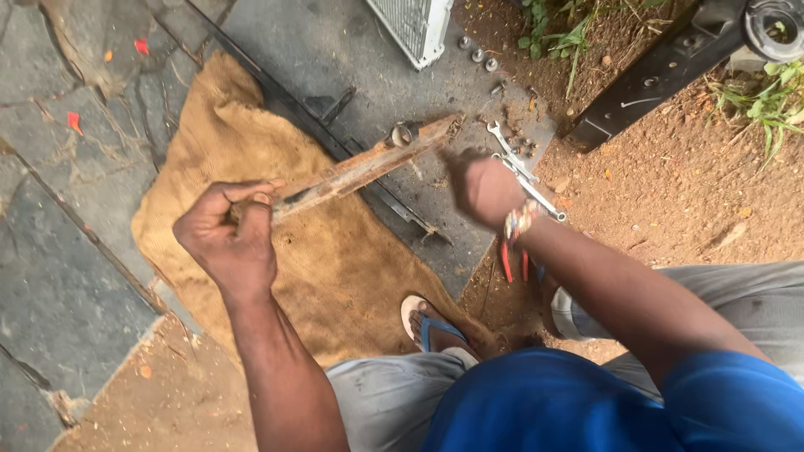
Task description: The person scrubs a long, rusty metal bar with a small brush, removing rust and debris. They then place the bar on the ground and pick up a metal hinge, continuing to clean it with the brush.
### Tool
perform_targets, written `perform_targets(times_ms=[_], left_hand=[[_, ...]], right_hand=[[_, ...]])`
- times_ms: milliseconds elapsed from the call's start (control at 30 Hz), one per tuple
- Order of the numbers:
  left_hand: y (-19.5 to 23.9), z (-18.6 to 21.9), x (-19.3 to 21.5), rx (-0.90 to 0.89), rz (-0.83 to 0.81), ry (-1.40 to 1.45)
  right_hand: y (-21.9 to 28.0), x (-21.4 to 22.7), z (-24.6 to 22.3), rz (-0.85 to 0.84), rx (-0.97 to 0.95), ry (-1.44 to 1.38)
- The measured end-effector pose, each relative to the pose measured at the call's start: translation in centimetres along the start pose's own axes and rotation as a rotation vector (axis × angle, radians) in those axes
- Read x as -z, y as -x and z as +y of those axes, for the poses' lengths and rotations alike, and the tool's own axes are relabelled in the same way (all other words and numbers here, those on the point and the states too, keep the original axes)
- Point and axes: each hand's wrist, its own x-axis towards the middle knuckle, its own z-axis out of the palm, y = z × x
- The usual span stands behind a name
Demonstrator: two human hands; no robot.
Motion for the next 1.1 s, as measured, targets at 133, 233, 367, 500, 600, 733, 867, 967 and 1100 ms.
perform_targets(times_ms=[133,233,367,500,600,733,867,967,1100], left_hand=[[0.6,0.4,0.2,0.016,-0.006,0.058],[0.0,0.2,0.2,-0.052,-0.028,-0.035],[1.4,-0.3,0.7,-0.027,-0.03,-0.05],[0.3,0.1,-0.1,-0.042,-0.002,-0.047],[1.1,0.4,0.3,-0.126,-0.06,-0.17],[0.6,1.7,-0.2,-0.057,-0.055,-0.143],[0.9,1.5,-0.6,0.049,-0.034,0.048],[0.6,1.6,-0.3,0.032,-0.032,0.005],[0.6,1.5,-0.7,-0.058,-0.057,-0.055]], right_hand=[[0.5,1.8,-1.8,-0.086,-0.129,0.015],[-0.2,4.6,-3.2,-0.083,-0.178,0.019],[1.7,4.7,-6.0,-0.077,-0.133,-0.062],[0.6,5.1,-5.6,0.011,-0.028,0.028],[0.8,4.5,-4.8,-0.096,-0.032,0.009],[0.6,5.3,-4.0,-0.062,-0.098,-0.046],[1.9,4.4,-4.9,0.035,-0.043,-0.212],[1.7,4.4,-5.3,0.041,-0.06,-0.09],[1.1,5.1,-4.2,-0.165,-0.133,-0.023]])
